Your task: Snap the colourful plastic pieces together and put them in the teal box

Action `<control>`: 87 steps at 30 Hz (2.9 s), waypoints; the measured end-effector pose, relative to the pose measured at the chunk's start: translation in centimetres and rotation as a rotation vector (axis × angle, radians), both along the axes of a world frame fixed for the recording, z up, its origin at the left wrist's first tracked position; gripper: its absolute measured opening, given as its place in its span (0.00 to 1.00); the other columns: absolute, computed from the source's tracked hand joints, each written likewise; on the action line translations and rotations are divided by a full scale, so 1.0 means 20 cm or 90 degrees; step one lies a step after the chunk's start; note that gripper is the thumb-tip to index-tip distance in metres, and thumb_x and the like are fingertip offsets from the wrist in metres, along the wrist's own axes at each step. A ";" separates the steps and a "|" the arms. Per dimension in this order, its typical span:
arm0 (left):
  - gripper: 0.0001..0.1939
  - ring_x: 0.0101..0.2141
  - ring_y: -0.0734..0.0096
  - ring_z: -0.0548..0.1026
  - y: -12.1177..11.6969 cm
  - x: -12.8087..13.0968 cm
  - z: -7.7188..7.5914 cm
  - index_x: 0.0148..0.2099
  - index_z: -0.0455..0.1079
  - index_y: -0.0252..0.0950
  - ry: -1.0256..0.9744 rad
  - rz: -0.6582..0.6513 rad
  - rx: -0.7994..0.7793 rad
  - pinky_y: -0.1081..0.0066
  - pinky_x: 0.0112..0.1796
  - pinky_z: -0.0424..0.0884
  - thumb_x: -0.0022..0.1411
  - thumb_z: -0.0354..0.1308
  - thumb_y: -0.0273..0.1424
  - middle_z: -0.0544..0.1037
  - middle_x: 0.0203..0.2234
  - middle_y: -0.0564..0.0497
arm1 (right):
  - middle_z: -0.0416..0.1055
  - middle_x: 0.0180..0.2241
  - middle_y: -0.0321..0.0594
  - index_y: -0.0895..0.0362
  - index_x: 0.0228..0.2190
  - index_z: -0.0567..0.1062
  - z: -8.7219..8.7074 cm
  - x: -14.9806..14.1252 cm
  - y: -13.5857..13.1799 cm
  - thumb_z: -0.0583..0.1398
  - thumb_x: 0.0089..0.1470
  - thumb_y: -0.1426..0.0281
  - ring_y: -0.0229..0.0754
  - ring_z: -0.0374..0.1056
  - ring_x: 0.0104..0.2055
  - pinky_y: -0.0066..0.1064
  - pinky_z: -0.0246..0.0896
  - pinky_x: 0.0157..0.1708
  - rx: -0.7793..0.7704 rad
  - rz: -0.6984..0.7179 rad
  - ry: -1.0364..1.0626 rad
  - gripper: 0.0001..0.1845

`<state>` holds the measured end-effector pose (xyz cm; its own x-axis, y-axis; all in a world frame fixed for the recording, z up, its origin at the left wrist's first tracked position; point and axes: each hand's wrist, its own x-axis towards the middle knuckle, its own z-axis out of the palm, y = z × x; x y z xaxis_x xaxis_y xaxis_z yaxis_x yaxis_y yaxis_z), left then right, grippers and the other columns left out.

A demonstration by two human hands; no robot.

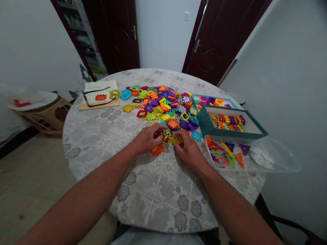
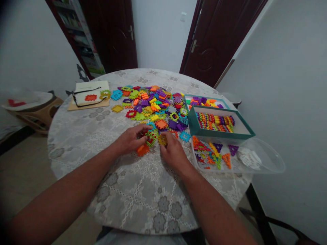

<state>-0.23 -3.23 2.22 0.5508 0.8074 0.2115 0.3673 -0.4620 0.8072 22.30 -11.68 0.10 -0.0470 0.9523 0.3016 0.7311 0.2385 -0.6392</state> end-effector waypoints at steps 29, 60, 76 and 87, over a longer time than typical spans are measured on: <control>0.22 0.51 0.59 0.77 -0.04 0.04 -0.07 0.63 0.70 0.43 0.013 -0.107 0.175 0.56 0.55 0.74 0.69 0.58 0.28 0.79 0.50 0.46 | 0.75 0.58 0.49 0.53 0.62 0.69 0.09 -0.05 -0.04 0.61 0.62 0.76 0.50 0.71 0.57 0.44 0.65 0.58 -0.002 0.103 0.031 0.28; 0.40 0.64 0.47 0.67 0.02 -0.15 0.07 0.69 0.64 0.45 0.340 -0.151 0.095 0.52 0.65 0.63 0.57 0.72 0.41 0.70 0.65 0.41 | 0.75 0.39 0.41 0.54 0.42 0.73 0.15 0.01 -0.05 0.60 0.62 0.73 0.46 0.69 0.42 0.34 0.57 0.42 -0.063 0.126 -0.114 0.05; 0.34 0.62 0.54 0.71 0.00 -0.08 -0.04 0.70 0.65 0.53 0.115 -0.210 0.107 0.52 0.63 0.67 0.64 0.62 0.26 0.74 0.60 0.46 | 0.76 0.44 0.45 0.55 0.50 0.75 0.13 0.00 -0.06 0.62 0.63 0.73 0.48 0.70 0.45 0.37 0.61 0.45 -0.044 0.182 -0.109 0.14; 0.35 0.47 0.57 0.79 0.01 -0.06 0.00 0.68 0.70 0.51 0.079 -0.163 0.005 0.55 0.51 0.75 0.60 0.67 0.29 0.80 0.53 0.45 | 0.74 0.39 0.41 0.54 0.40 0.74 0.13 0.01 -0.05 0.60 0.63 0.76 0.45 0.68 0.41 0.34 0.58 0.41 -0.069 0.197 -0.121 0.06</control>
